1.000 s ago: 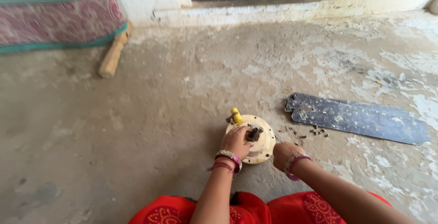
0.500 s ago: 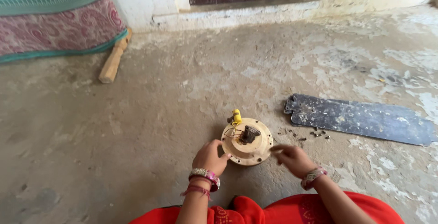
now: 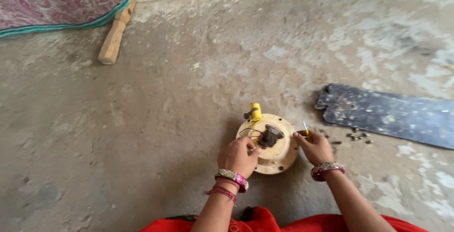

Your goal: The person is assembling a ceiling fan base on the floor. They use a screwdriver to tighten screws into the base, handling the fan base and screws with both hands.

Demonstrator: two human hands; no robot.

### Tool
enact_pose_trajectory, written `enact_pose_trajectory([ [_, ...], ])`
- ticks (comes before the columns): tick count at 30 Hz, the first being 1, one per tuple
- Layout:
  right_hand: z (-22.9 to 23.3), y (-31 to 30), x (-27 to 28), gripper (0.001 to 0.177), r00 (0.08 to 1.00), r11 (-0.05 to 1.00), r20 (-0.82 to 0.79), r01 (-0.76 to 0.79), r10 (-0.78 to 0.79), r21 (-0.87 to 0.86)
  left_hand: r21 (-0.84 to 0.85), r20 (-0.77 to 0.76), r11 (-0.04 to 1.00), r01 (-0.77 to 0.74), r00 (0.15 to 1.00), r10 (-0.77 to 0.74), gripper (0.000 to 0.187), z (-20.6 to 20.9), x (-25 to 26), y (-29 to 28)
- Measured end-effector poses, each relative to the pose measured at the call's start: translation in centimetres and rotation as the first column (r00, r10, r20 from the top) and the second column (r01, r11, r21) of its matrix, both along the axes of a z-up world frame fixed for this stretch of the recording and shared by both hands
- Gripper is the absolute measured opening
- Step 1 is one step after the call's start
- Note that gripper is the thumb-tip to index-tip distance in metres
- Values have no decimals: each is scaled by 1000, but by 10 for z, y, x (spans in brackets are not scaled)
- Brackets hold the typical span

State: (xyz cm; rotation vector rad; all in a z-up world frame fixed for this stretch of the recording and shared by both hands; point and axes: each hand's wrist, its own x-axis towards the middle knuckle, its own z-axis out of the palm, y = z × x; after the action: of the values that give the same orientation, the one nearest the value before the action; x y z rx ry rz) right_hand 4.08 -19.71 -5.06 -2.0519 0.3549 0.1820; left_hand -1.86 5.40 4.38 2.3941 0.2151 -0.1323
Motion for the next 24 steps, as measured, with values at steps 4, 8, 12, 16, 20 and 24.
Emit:
enact_pose_trajectory([
  [4, 2, -7, 10, 41, 972, 999, -233, -36, 35, 3, 22, 56, 1000, 8, 998, -10, 23, 6, -1, 1],
  [8, 1, -22, 14, 39, 957, 948, -188, -256, 220, -191, 38, 64, 999, -10, 998, 8, 19, 12, 1, 0],
  [12, 9, -23, 6, 39, 927, 942, -259, -311, 271, -127, 41, 59, 999, 5, 998, -7, 16, 14, -1, 1],
  [16, 30, -26, -8, 38, 769, 915, -526, -402, 364, 46, 56, 51, 998, 2, 999, -5, 17, 12, -2, 2],
  [20, 43, -24, -7, 41, 917, 981, -365, -190, 160, -48, 118, -10, 993, 2, 1000, -1, 21, 6, -5, 7],
  [24, 40, -20, 0, 44, 959, 998, -283, 2, 17, 67, 192, -84, 981, 25, 996, -8, 31, 2, -4, 5],
])
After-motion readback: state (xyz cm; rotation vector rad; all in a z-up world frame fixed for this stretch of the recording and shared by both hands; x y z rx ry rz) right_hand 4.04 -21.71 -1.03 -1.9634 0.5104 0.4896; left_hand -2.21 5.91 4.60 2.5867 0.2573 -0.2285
